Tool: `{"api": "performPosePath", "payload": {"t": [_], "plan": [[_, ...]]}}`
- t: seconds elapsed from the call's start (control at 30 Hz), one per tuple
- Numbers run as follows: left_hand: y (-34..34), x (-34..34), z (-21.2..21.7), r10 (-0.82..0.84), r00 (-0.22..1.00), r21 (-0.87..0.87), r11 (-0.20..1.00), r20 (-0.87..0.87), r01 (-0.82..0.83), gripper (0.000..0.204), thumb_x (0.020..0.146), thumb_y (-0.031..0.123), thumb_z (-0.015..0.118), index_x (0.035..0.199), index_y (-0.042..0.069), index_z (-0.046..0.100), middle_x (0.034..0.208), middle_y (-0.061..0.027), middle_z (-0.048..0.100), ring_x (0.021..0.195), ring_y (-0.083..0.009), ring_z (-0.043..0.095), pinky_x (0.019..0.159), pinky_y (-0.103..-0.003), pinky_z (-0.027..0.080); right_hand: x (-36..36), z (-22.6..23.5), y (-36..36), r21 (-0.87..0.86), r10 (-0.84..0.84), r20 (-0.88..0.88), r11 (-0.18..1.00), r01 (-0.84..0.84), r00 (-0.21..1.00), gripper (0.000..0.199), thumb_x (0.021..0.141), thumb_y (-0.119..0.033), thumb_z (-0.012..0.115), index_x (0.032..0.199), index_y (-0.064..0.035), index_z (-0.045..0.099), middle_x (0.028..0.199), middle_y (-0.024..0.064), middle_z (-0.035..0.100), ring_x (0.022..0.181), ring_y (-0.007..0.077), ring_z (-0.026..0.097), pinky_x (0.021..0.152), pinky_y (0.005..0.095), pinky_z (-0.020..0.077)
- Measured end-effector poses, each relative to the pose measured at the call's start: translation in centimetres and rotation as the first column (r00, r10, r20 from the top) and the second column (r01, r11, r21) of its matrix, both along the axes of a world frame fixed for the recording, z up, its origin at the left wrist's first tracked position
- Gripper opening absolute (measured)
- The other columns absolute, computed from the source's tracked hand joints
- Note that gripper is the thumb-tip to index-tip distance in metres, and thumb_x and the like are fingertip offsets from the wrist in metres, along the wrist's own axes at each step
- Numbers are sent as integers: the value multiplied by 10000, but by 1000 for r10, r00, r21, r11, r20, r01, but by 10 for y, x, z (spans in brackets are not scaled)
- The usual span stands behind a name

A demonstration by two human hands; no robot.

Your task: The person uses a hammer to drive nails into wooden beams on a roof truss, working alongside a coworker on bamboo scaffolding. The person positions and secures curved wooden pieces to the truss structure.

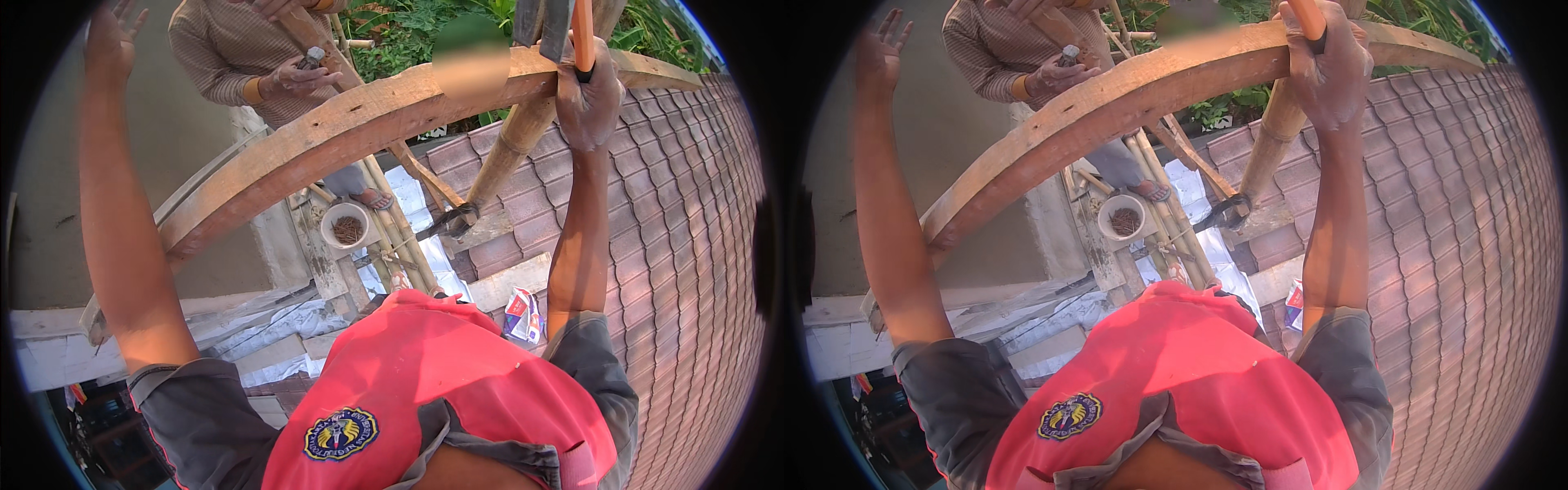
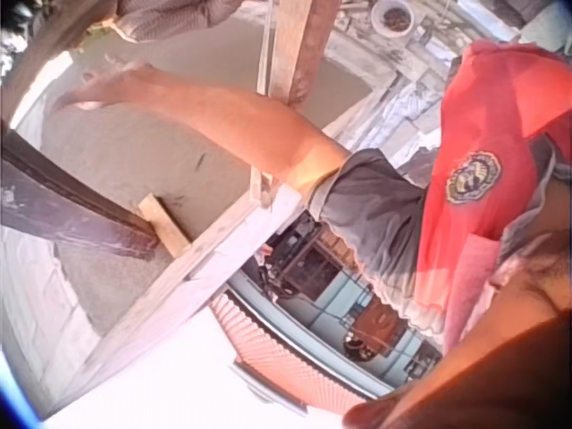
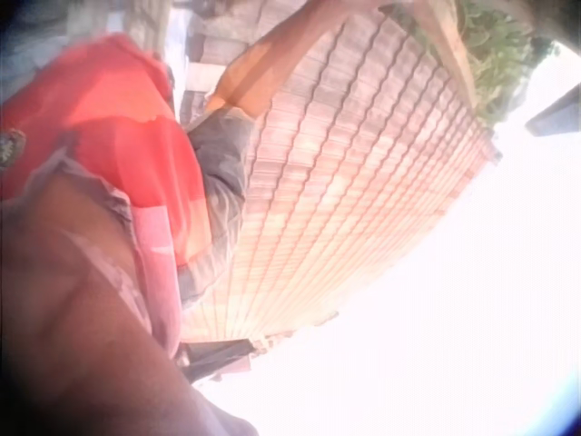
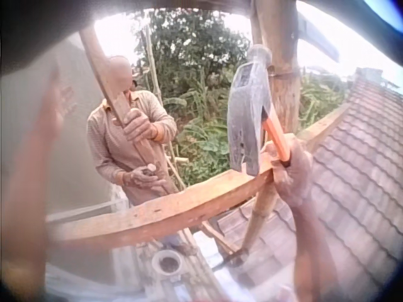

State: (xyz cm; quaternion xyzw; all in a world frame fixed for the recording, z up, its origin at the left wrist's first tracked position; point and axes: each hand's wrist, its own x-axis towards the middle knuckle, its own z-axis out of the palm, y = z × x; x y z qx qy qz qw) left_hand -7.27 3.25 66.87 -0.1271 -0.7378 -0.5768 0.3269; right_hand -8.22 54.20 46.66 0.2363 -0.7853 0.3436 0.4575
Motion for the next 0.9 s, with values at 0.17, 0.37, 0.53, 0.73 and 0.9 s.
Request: {"api": "performPosePath", "payload": {"t": [0.17, 0.37, 0.53, 0.73, 0.9], "plan": [[-35, -21, 3, 244, 959, 258, 945, -142, -203, 1084, 969, 793, 607, 1686, 27, 335, 1616, -346, 465, 1516, -417, 471, 1209, -549, 399, 15, 18, -27, -29, 72, 75, 997, -70, 995, 209, 983, -17, 684, 1190, -44, 698, 1103, 97, 777, 1094, 299, 699, 1059, 420, 484], [-15, -13, 18, 126, 978, 119, 987, -166, -107, 1363, 858, 862, 696, 1693, -37, 103, 1617, -345, 389, 1566, -430, 399, 1213, -588, 435, 7, 5, -7, 20, 66, 30, 998, -67, 997, 405, 923, -73, 579, 1320, -26, 638, 1207, 139, 722, 1221, 379, 603, 1138, 490, 411], [-14, -11, 28, 185, 980, 36, 983, -79, -183, 1312, 858, 802, 758, 1683, -37, 176, 1605, -332, 412, 1557, -419, 412, 1203, -571, 445, 2, -1, -9, 14, 51, 73, 999, -52, 996, 468, 895, -17, 569, 1359, -22, 624, 1235, 141, 707, 1266, 390, 562, 1135, 484, 409], [-15, -18, 24, 173, 980, 107, 981, -102, -162, 1310, 817, 728, 856, 1690, 10, 196, 1596, -304, 449, 1560, -418, 402, 1214, -564, 421, -11, -15, 2, 12, 60, 30, 998, -60, 998, 467, 911, -18, 577, 1376, -5, 620, 1255, 145, 692, 1261, 374, 548, 1141, 480, 400], [-29, -17, 25, 236, 967, 164, 962, -98, -218, 1320, 809, 713, 876, 1682, -11, 201, 1568, -304, 469, 1518, -425, 460, 1185, -564, 452, -5, -11, 2, -16, 33, 64, 999, -32, 997, 433, 921, 7, 583, 1350, -11, 642, 1232, 134, 725, 1255, 368, 572, 1126, 473, 423]]}}
